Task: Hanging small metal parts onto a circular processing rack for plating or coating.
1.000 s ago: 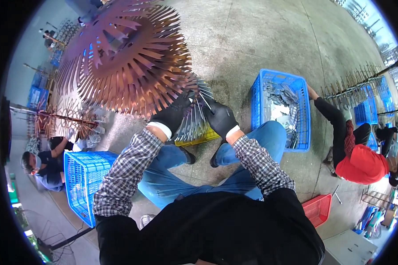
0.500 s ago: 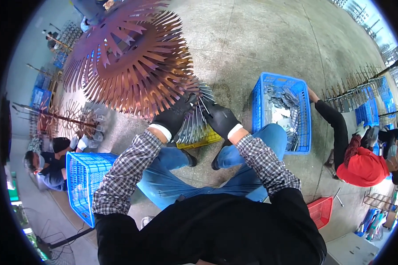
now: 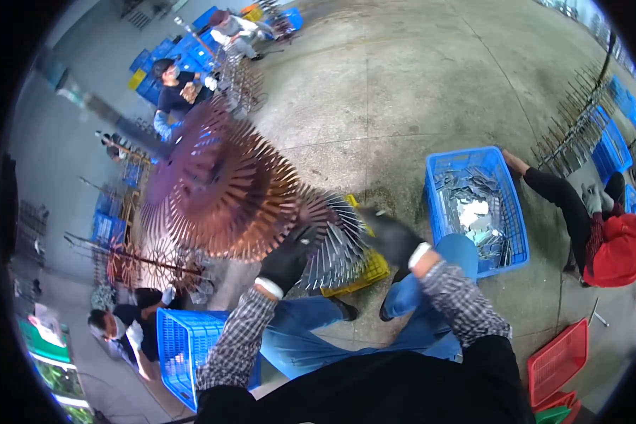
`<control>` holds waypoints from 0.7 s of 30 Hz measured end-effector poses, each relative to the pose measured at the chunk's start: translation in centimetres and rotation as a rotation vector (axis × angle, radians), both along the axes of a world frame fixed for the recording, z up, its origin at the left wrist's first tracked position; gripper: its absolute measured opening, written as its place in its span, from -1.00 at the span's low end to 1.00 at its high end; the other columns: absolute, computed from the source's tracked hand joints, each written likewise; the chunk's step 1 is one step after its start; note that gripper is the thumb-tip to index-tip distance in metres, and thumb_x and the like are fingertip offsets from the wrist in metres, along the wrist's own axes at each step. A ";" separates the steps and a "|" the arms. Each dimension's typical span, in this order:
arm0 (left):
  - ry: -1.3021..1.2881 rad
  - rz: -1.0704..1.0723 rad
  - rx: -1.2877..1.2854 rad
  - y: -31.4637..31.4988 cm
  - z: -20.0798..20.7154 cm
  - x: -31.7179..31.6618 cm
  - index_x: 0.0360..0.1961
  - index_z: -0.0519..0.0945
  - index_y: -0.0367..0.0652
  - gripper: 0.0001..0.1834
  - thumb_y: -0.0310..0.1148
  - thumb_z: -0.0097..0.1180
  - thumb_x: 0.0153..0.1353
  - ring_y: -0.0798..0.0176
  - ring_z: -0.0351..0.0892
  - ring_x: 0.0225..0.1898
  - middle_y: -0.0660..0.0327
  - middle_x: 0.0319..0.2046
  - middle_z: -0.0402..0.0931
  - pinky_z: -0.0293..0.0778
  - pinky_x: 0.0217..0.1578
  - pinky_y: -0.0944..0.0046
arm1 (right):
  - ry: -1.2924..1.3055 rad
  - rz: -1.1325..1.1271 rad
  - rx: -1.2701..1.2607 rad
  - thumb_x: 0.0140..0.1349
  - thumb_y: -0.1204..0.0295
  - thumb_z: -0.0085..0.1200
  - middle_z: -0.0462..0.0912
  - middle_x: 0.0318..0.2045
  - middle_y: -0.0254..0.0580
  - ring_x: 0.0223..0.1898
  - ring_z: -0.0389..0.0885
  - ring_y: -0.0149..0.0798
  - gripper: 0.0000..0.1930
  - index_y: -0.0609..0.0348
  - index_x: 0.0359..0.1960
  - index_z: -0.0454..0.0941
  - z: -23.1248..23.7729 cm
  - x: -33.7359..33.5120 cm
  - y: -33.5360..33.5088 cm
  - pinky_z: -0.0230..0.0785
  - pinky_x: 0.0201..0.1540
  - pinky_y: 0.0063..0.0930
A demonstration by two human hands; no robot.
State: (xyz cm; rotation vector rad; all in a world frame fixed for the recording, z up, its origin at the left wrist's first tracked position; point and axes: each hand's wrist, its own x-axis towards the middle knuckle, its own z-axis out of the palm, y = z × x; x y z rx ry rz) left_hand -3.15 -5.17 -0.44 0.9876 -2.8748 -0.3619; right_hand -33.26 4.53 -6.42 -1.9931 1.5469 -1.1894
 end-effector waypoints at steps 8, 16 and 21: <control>-0.004 0.339 -0.290 -0.3 -5.5 7.2 0.17 0.60 -0.18 -0.53 -0.11 0.16 0.37 -0.20 0.62 -0.01 -0.10 0.09 0.62 0.51 0.06 -0.11 | 0.126 -0.876 0.534 0.21 0.06 0.31 0.51 0.34 0.11 0.24 0.56 0.22 -0.12 0.08 0.53 0.24 -19.6 -28.4 14.3 0.45 0.26 -0.07; 0.003 0.349 -0.589 1.7 -4.6 4.7 -0.06 0.78 -0.11 -0.74 -0.23 0.22 0.36 -0.07 0.69 -0.47 0.09 -0.38 0.76 0.51 -0.52 0.03 | 0.875 -0.844 1.054 0.28 -0.04 0.05 0.50 0.36 0.09 0.24 0.58 0.18 -0.28 -0.03 0.45 0.41 -33.7 -22.8 19.1 0.45 0.21 0.12; 0.066 0.361 -0.611 0.5 -4.3 3.5 -0.17 0.78 -0.11 -0.78 -0.23 0.24 0.35 -0.05 0.68 -0.48 0.11 -0.41 0.75 0.51 -0.51 0.05 | 0.582 -0.871 1.168 0.32 0.12 0.01 0.77 -0.08 -0.05 -0.09 0.74 0.11 -0.65 -0.02 -0.11 0.76 -32.0 -23.5 15.3 0.55 -0.06 0.04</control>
